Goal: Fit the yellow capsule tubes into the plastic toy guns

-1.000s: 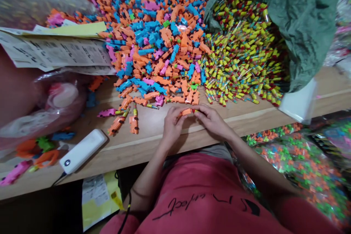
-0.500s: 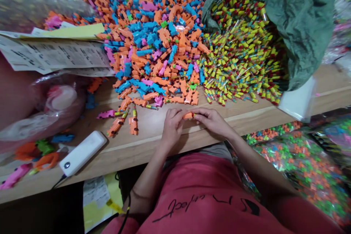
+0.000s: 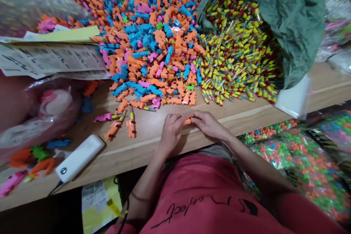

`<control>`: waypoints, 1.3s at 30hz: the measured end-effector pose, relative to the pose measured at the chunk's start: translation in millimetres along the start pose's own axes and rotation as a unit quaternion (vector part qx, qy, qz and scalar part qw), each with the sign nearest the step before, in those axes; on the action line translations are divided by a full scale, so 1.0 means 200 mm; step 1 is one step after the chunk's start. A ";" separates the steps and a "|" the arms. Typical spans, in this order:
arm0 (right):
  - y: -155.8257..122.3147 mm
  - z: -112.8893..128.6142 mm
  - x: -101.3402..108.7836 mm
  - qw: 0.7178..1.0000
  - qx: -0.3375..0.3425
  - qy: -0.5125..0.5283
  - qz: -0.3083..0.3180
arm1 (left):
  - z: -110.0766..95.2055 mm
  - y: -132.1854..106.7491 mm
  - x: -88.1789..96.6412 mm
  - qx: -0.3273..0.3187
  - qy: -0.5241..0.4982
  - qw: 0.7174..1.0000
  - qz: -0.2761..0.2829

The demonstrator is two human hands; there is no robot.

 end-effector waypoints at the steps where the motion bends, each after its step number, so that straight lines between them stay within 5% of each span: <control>1: 0.00 0.00 -0.01 1.000 0.000 -0.008 0.000 | -0.01 0.00 0.00 -0.006 0.002 1.000 -0.001; 5: 0.00 0.02 -0.06 1.000 -0.004 -0.009 -0.009 | -0.02 -0.02 0.04 -0.023 0.014 1.000 0.002; 8: -0.01 0.02 -0.03 1.000 0.006 0.013 0.002 | 0.03 -0.04 0.20 -0.010 0.030 0.999 0.007; 10: -0.01 0.01 0.08 0.999 0.028 -0.024 -0.020 | 0.11 -0.04 0.40 0.032 0.075 0.996 -0.044; 13: -0.03 -0.06 0.32 0.983 0.060 -0.156 -0.077 | 0.21 -0.03 0.72 0.109 0.170 0.960 -0.193; 15: -0.03 -0.13 0.42 0.963 0.074 -0.246 -0.080 | 0.22 0.00 0.78 0.125 0.184 0.945 -0.238; 17: -0.03 -0.18 0.46 0.946 0.085 -0.308 -0.054 | 0.20 0.08 0.66 0.106 0.153 0.961 -0.202; 22: -0.01 -0.24 0.33 0.932 0.128 -0.340 0.020 | 0.17 0.31 0.09 0.097 0.128 0.987 -0.020; 25: -0.02 -0.26 0.26 0.932 0.149 -0.327 0.045 | 0.22 0.37 -0.07 0.117 0.150 0.982 0.017; 32: -0.01 -0.29 0.28 0.943 0.101 -0.318 0.000 | 0.22 0.24 -0.01 0.127 0.071 0.989 0.007; 36: 0.01 -0.17 0.22 0.945 0.105 -0.309 -0.015 | 0.19 0.14 0.03 0.149 -0.104 0.983 -0.021; 39: 0.02 -0.06 0.16 0.973 0.075 -0.213 -0.054 | 0.16 0.09 0.04 0.178 -0.200 0.963 -0.022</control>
Point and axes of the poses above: each hand's wrist, its own y-axis towards the middle knuckle, its own x-axis out of the back of the hand, z = x × y, the point moved 6 cm from there along y, towards the middle knuckle, and after that the axes turned 12 degrees about x, right-handed, at the moved point
